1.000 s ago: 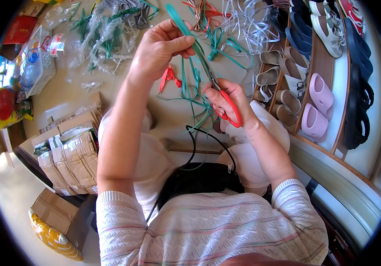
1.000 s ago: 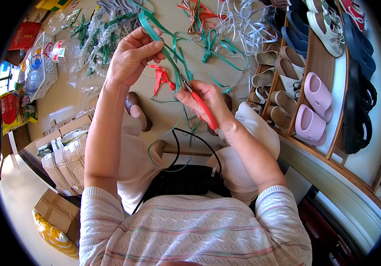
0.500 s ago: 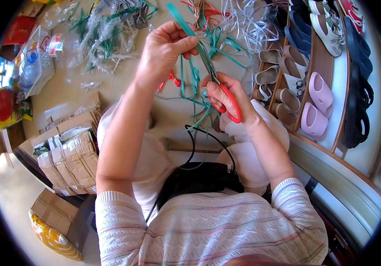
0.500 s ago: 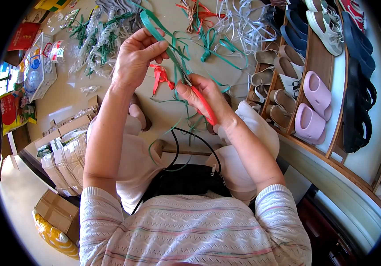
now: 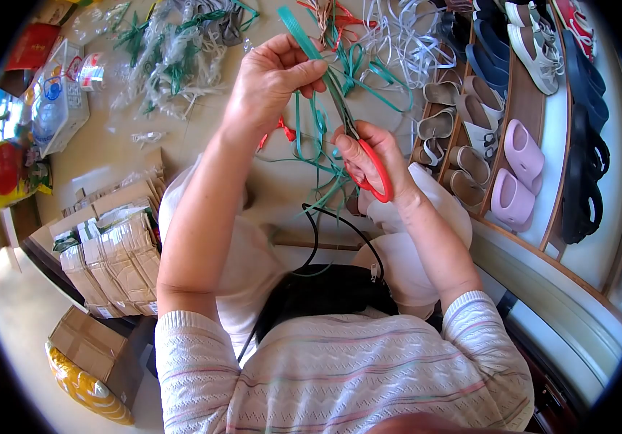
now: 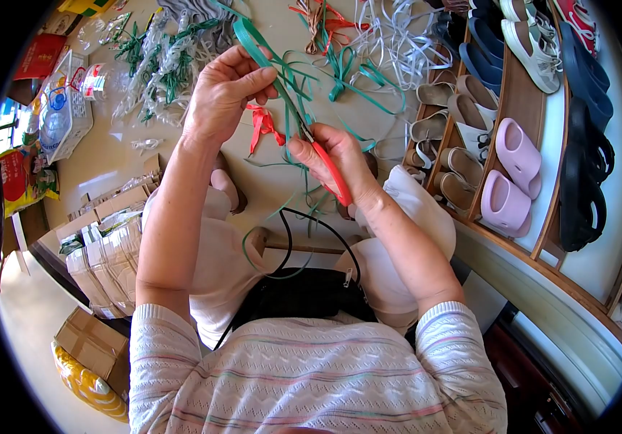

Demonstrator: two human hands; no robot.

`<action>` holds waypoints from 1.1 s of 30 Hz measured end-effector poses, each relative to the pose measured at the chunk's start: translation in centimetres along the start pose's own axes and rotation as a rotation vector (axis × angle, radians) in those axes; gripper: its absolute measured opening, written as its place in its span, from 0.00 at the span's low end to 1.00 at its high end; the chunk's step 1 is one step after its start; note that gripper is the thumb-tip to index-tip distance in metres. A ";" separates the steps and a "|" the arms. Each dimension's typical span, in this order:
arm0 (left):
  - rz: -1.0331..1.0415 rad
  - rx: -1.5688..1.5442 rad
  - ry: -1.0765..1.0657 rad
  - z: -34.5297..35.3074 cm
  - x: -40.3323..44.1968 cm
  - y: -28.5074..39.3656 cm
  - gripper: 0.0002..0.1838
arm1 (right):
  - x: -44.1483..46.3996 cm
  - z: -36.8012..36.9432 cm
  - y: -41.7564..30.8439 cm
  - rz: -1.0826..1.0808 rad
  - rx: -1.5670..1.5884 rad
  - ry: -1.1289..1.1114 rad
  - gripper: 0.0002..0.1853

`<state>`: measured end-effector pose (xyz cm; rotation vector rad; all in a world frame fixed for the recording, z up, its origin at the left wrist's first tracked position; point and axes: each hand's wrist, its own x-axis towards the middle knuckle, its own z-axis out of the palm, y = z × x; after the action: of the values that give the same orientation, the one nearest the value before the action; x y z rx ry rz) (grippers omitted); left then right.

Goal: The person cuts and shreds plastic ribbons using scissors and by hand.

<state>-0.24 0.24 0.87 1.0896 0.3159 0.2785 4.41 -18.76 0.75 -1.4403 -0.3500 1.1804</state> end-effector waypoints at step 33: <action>-0.187 -0.215 0.009 0.5 -0.2 -1.0 0.10 | 0.7 -0.3 -0.7 -0.124 -0.245 0.072 0.14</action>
<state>-0.16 -0.67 0.25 0.8409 0.3846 0.1468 5.23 -18.16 0.97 -1.6436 -0.5408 1.0079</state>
